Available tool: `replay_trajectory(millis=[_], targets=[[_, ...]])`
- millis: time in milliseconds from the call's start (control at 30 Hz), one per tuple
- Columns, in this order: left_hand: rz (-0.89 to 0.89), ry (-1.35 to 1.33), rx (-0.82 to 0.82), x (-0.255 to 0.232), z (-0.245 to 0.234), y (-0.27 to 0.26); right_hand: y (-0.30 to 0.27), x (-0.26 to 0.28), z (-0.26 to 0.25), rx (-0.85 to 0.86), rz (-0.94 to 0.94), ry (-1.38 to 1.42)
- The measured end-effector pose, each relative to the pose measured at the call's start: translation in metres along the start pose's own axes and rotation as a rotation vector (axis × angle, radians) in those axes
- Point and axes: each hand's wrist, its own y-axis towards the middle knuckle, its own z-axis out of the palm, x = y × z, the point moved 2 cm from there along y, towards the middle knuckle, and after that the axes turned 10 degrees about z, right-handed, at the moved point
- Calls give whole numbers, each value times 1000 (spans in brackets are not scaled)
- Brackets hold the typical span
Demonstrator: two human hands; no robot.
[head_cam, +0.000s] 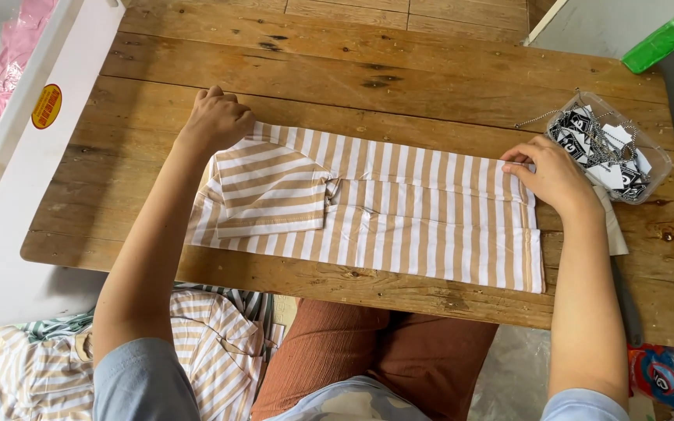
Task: Lint rolling, folding, tagging, and bagging a striped t-shirt for retail or shipping.
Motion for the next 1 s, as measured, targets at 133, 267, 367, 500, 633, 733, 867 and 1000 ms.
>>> replay_trajectory(millis=[133,267,367,500,633,733,867,1000], targets=[[32,-14,61,0,-5,-1,-4,6,-6,20,20,26],[-187,-310,140,-10,-23,-7,-6,8,-11,77,44,12],[-192,-437,81,-4,-21,-12,-11,8,-19,118,103,102],[-126,-776,-187,8,-14,-13,-15,5,-24,-8,77,232],[21,-384,-275,19,15,-2,8,4,5,-49,37,19],[26,-522,-385,19,15,-1,1,31,12,-310,-186,-317],[-31,-632,-308,26,13,-2,-40,139,17,-107,-568,56],[-229,-859,-197,30,7,-4,-51,202,85,-187,-1178,-77]])
